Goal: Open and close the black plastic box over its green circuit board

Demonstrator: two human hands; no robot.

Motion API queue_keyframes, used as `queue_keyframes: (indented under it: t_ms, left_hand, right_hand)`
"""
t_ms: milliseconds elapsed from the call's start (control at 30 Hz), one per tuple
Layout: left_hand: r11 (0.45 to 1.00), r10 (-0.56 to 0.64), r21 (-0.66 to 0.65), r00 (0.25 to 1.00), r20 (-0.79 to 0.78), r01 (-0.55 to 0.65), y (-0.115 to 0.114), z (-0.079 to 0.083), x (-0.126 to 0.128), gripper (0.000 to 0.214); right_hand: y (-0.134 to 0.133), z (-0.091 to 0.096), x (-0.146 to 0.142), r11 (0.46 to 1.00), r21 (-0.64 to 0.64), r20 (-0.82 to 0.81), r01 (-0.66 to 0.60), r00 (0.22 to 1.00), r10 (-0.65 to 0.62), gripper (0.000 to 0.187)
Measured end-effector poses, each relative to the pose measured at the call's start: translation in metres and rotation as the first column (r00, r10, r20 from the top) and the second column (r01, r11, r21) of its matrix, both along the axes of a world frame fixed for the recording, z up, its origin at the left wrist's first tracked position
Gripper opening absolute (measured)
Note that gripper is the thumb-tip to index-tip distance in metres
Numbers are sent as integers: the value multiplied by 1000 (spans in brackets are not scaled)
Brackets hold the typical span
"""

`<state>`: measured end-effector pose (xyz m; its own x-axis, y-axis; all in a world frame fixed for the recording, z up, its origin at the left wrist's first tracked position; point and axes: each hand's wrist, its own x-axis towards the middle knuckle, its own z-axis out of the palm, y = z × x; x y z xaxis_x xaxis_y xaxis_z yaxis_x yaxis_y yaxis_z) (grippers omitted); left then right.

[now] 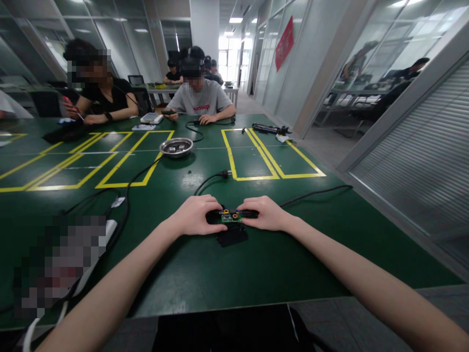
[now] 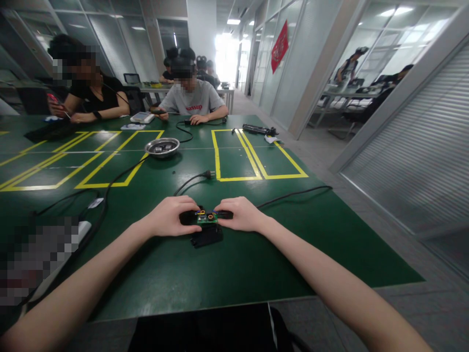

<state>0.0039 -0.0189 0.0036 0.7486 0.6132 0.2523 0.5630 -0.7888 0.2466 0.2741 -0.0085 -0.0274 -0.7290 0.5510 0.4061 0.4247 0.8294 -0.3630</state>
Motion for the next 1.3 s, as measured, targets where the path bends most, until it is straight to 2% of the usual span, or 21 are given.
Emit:
queue_keyframes:
  t_ms: [367,600,800,1000,1200,1300]
  left_hand:
    - [1000,-4,-10,1000,3,4,2,-4,3,56]
    - [1000,-5,-31,1000,-7,5,0,-9,5,63]
    - [997,-1,-80,998,67,6,3,-13,4,70]
    - [992,35,-124,989,141,-18,6,-16,0,56]
    - [994,27,-108,982,189,-6,9,-18,-1,41]
    - [997,27,-83,968,251,-7,10,-13,-5,25]
  right_hand:
    - [-3,11,3,986,-164,24,-33,999,37,29]
    - [-2,8,1,990,-143,58,6,998,3,33]
    - [-3,5,-3,988,-140,37,70,997,-66,37]
    - [-11,3,-17,970,-190,-65,153,984,-167,32]
    - [-17,4,-24,974,-184,-72,133,986,-148,30]
    - [-16,4,-22,972,-193,-80,131,986,-149,31]
